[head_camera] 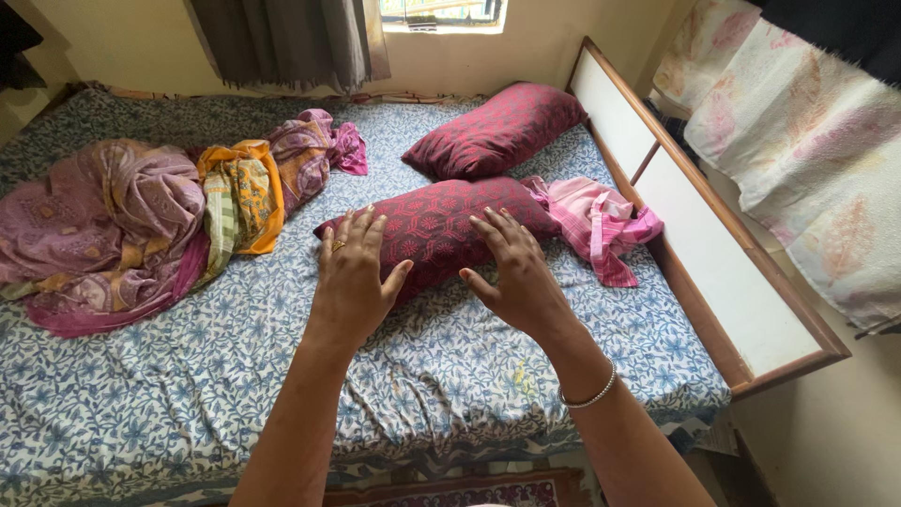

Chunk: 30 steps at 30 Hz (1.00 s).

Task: The person picks up a pillow, carries it across the room, and places it on a shelf. They then pick up a small pink piece of clothing and a large pink patterned cloth from a bed, folding the cloth by matching its edges and smoothing it out on the mattress.

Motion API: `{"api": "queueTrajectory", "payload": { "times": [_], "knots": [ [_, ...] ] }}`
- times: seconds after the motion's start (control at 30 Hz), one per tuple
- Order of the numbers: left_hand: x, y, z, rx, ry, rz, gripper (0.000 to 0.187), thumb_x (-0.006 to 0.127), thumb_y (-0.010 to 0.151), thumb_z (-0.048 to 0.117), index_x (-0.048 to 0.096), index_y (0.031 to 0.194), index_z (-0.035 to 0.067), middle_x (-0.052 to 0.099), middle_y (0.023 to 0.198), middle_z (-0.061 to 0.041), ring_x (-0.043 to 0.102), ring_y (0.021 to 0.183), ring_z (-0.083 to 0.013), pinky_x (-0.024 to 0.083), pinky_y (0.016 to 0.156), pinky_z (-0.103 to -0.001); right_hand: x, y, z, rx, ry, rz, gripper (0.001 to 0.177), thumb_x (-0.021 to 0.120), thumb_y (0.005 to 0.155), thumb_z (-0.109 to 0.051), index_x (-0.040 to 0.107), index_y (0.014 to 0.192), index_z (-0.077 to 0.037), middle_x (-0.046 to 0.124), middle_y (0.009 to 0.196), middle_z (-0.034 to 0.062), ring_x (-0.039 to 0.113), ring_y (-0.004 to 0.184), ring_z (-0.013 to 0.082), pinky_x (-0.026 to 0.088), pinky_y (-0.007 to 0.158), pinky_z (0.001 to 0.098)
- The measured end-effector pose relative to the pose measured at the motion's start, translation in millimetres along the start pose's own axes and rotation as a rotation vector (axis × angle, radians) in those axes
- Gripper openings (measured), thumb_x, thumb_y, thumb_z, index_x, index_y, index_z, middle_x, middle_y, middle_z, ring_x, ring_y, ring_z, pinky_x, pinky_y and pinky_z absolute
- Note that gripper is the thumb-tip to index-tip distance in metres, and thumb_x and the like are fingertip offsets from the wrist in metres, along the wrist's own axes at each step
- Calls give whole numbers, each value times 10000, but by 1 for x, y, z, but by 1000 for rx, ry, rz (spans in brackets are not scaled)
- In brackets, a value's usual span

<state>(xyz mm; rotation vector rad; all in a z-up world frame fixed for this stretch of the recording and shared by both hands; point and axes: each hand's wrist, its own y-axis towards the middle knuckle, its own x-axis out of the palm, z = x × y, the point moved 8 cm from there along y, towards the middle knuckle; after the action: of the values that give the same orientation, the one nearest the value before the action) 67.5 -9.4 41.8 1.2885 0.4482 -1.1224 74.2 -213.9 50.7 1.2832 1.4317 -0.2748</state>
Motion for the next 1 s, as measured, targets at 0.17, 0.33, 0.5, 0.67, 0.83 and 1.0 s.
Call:
{"api": "queueTrajectory", "payload": {
  "times": [0.17,0.33,0.5,0.67,0.83,1.0],
  "knots": [
    [-2,0,3,4,4,15,702,678,922,409,482,1449,-12,462,1523,-196,341,1473,-356,188,1221,-528,-5,0,-3,-27,0,17,723,734,902,-321,436,1509,-65,396,1588,222,318,1499,418,231,1231,524],
    [-4,-1,3,5,5,24,696,681,923,399,488,1448,-16,477,1510,-199,354,1466,-359,192,1223,-526,-4,-1,-3,-14,10,14,721,734,900,-321,438,1508,-72,397,1587,217,315,1493,422,237,1224,522],
    [-3,0,3,-4,3,12,696,689,916,394,488,1443,-14,480,1505,-198,359,1465,-359,192,1222,-530,-5,0,-3,-25,5,21,707,736,900,-312,451,1503,-75,404,1586,218,322,1497,417,237,1228,525],
    [-5,1,5,12,-9,26,694,689,925,390,488,1446,-23,475,1513,-206,363,1462,-361,191,1221,-537,-5,-1,-3,-23,12,21,713,740,893,-306,452,1503,-76,406,1585,220,318,1495,421,240,1223,523],
    [-7,2,4,-1,-13,17,695,691,920,392,492,1445,-17,472,1513,-205,353,1465,-371,193,1220,-533,-6,-1,-4,-22,16,24,710,738,895,-311,455,1502,-76,405,1586,222,318,1496,421,241,1223,522],
    [-11,-1,2,9,-27,42,699,694,918,392,492,1445,-20,468,1517,-208,349,1469,-377,192,1217,-536,-3,-2,-5,-14,-9,14,705,728,908,-318,450,1505,-67,398,1591,224,309,1504,421,230,1232,523]
  ]
}}
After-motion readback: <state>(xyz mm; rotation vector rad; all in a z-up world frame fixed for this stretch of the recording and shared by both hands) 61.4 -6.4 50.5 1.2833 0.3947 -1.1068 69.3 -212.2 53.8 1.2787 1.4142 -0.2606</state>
